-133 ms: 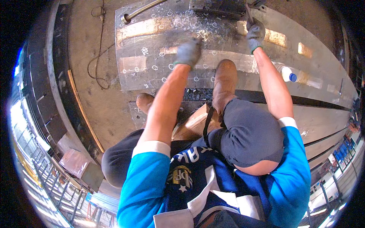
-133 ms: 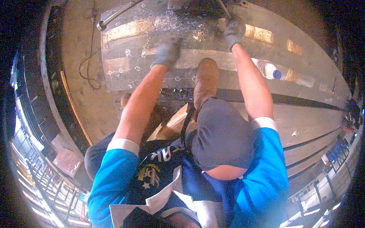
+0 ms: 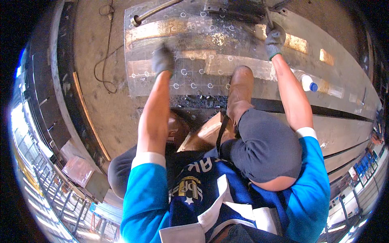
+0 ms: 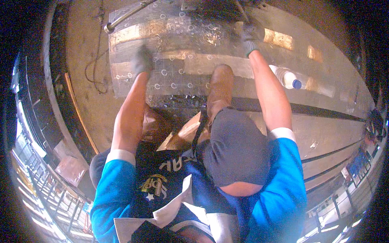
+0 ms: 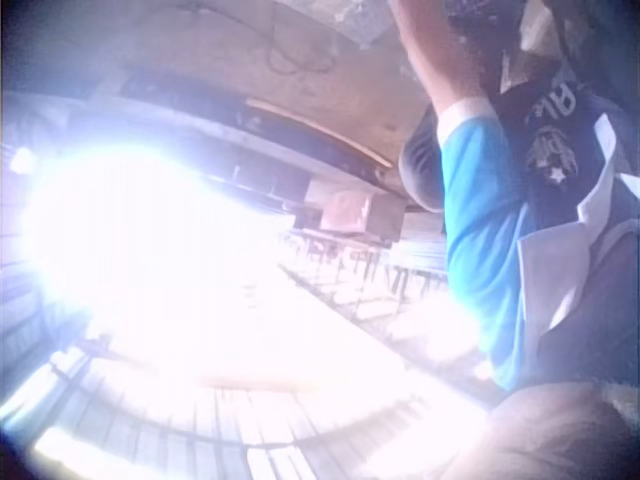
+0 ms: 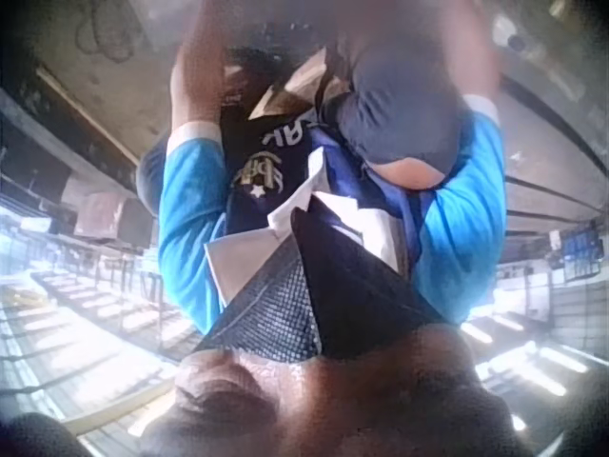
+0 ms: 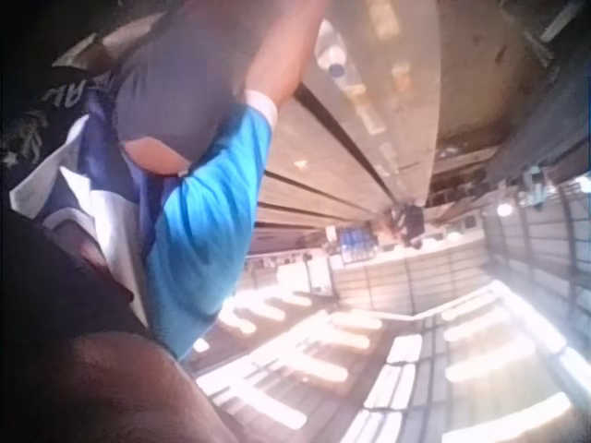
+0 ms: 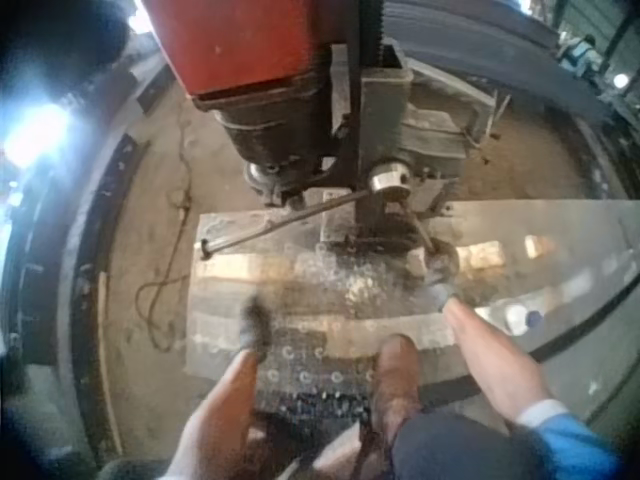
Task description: The person sits on the floor and operates a drill press to drill holes into a metal sheet. They apply liquid from a bottle to the drilling area, reposition the sheet, and continue drilling multiple holes.
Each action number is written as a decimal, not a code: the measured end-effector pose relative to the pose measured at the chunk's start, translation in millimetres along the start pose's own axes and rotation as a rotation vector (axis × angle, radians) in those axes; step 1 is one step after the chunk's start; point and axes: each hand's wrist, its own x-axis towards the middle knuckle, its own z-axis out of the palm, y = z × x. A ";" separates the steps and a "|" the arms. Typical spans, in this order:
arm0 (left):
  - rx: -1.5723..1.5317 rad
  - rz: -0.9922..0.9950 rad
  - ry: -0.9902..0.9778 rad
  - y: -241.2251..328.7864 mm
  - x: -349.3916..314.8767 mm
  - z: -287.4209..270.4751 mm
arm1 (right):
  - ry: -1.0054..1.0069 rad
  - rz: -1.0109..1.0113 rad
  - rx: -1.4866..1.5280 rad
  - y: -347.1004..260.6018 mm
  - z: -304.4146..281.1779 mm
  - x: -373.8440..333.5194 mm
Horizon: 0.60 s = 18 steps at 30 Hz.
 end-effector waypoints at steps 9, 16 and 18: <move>-0.906 0.054 0.144 38.9 10.5 -11.4 | 0.118 -0.135 -0.334 -22.2 41.6 -11.7; -0.882 -0.117 -0.097 68.2 26.2 -16.7 | 0.029 -0.203 -0.475 -45.8 21.6 -12.0; -0.871 0.090 -0.117 70.1 17.2 -11.7 | 0.086 -0.206 -0.325 -36.4 32.0 -12.3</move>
